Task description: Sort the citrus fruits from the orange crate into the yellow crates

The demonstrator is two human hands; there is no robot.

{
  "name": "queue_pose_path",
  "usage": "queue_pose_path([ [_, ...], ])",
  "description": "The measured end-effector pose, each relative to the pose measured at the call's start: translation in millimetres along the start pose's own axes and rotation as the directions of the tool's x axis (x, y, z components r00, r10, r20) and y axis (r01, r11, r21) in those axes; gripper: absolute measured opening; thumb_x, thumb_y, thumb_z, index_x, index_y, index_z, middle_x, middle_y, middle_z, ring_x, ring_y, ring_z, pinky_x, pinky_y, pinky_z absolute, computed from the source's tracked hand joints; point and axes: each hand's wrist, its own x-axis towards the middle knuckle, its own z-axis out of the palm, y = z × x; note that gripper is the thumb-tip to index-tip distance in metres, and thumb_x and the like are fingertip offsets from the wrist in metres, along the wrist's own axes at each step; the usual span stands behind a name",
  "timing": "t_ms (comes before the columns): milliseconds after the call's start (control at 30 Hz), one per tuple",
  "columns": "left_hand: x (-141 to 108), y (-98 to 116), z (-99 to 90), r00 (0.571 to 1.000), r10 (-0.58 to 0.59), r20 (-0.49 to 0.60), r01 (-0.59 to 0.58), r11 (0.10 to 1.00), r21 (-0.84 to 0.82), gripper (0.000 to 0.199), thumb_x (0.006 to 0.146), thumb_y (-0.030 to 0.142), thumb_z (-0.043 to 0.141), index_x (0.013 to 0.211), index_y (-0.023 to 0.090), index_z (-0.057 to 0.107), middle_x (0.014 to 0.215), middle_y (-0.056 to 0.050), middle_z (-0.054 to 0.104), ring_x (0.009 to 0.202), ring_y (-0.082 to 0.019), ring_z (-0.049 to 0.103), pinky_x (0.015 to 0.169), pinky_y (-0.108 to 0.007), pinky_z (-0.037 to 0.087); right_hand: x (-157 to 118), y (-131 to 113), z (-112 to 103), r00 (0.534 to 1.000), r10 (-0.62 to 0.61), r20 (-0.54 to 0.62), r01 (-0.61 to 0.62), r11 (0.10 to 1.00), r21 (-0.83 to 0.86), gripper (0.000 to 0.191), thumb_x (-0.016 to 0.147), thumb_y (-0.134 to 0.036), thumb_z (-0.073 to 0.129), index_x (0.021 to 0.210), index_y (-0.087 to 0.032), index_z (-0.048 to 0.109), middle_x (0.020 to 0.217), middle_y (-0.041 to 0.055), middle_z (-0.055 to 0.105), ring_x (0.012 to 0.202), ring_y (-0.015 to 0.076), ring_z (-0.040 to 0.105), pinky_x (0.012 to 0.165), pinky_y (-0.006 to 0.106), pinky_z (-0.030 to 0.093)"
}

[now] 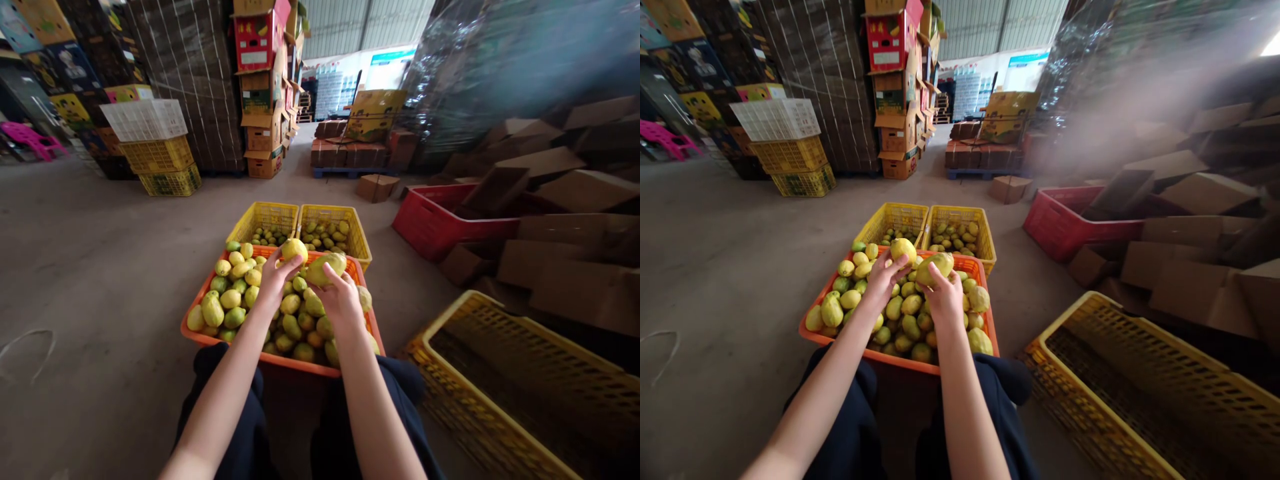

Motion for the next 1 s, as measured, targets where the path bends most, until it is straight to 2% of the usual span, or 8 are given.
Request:
queue_pose_path([
  [133,1.4,6.5,0.0,0.987,-0.157,0.015,0.158,0.983,-0.092,0.024,0.080,0.016,0.084,0.100,0.015,0.070,0.092,-0.004,0.076,0.095,-0.019,0.076,0.093,-0.029,0.062,-4.3,-6.2,2.1,0.991,0.096,0.092,-0.100,0.994,0.040,0.031,0.067,-0.017,0.084,0.087,-0.025,0.062,0.080,-0.0019,0.075,0.070,0.0175,0.073,0.064,0.030,0.065],
  [267,1.4,11.7,1.8,0.975,-0.223,0.001,0.217,0.946,-0.242,0.023,0.091,0.015,0.073,0.113,0.013,0.068,0.091,-0.005,0.075,0.091,-0.019,0.078,0.084,-0.025,0.064,-5.7,-6.1,4.6,0.985,0.159,0.062,-0.163,0.983,0.085,0.021,0.076,-0.018,0.078,0.090,-0.025,0.064,0.081,-0.0008,0.076,0.068,0.0174,0.073,0.062,0.030,0.065],
  [367,1.1,14.2,2.3,0.964,-0.266,0.017,0.259,0.920,-0.294,0.023,0.098,0.014,0.061,0.120,0.010,0.066,0.097,-0.009,0.075,0.089,-0.020,0.078,0.080,-0.025,0.066,-4.1,-4.1,4.5,0.980,0.194,0.050,-0.198,0.974,0.109,0.009,0.084,-0.021,0.069,0.092,-0.023,0.067,0.083,0.0025,0.077,0.070,0.0189,0.074,0.062,0.032,0.065],
  [500,0.7,16.2,3.0,0.963,-0.267,0.024,0.259,0.901,-0.349,0.029,0.104,0.013,0.048,0.127,0.009,0.064,0.103,-0.011,0.075,0.090,-0.019,0.079,0.079,-0.025,0.066,-3.2,-4.1,4.2,0.984,0.165,0.071,-0.174,0.974,0.144,0.006,0.085,-0.018,0.066,0.087,-0.023,0.069,0.084,0.0040,0.078,0.074,0.0189,0.075,0.067,0.032,0.066],
  [600,1.1,16.3,3.2,0.971,-0.237,0.020,0.227,0.902,-0.368,0.034,0.102,0.012,0.052,0.133,0.016,0.064,0.112,-0.010,0.075,0.090,-0.019,0.079,0.076,-0.025,0.067,-4.2,-7.1,5.3,0.990,0.122,0.071,-0.132,0.979,0.157,0.010,0.081,-0.013,0.069,0.082,-0.024,0.069,0.082,0.0023,0.077,0.073,0.0161,0.075,0.070,0.027,0.066],
  [700,1.8,14.8,2.4,0.974,-0.223,0.037,0.223,0.915,-0.335,0.032,0.102,0.012,0.055,0.132,0.016,0.065,0.111,-0.010,0.076,0.091,-0.019,0.079,0.071,-0.024,0.067,-5.8,-10.4,7.2,0.988,0.143,0.051,-0.149,0.978,0.145,0.011,0.082,-0.012,0.067,0.082,-0.023,0.070,0.082,0.0033,0.079,0.073,0.0152,0.076,0.070,0.025,0.066],
  [867,1.7,12.2,0.3,0.985,-0.157,0.077,0.173,0.937,-0.304,0.041,0.097,0.001,0.056,0.133,0.019,0.065,0.116,-0.009,0.075,0.101,-0.018,0.079,0.072,-0.018,0.066,-7.4,-9.1,8.0,0.984,0.113,0.134,-0.136,0.975,0.176,0.011,0.085,-0.017,0.063,0.089,-0.023,0.070,0.091,0.0027,0.081,0.083,0.0182,0.078,0.077,0.032,0.067],
  [1000,1.0,15.8,0.0,0.962,-0.253,0.108,0.275,0.877,-0.394,0.041,0.103,0.010,0.051,0.143,0.017,0.058,0.130,-0.015,0.071,0.106,-0.022,0.078,0.065,-0.019,0.066,-2.9,-4.0,2.4,0.981,0.084,0.177,-0.127,0.962,0.243,0.013,0.082,-0.019,0.065,0.094,-0.023,0.070,0.092,0.0034,0.081,0.089,0.0215,0.078,0.080,0.037,0.068],
])
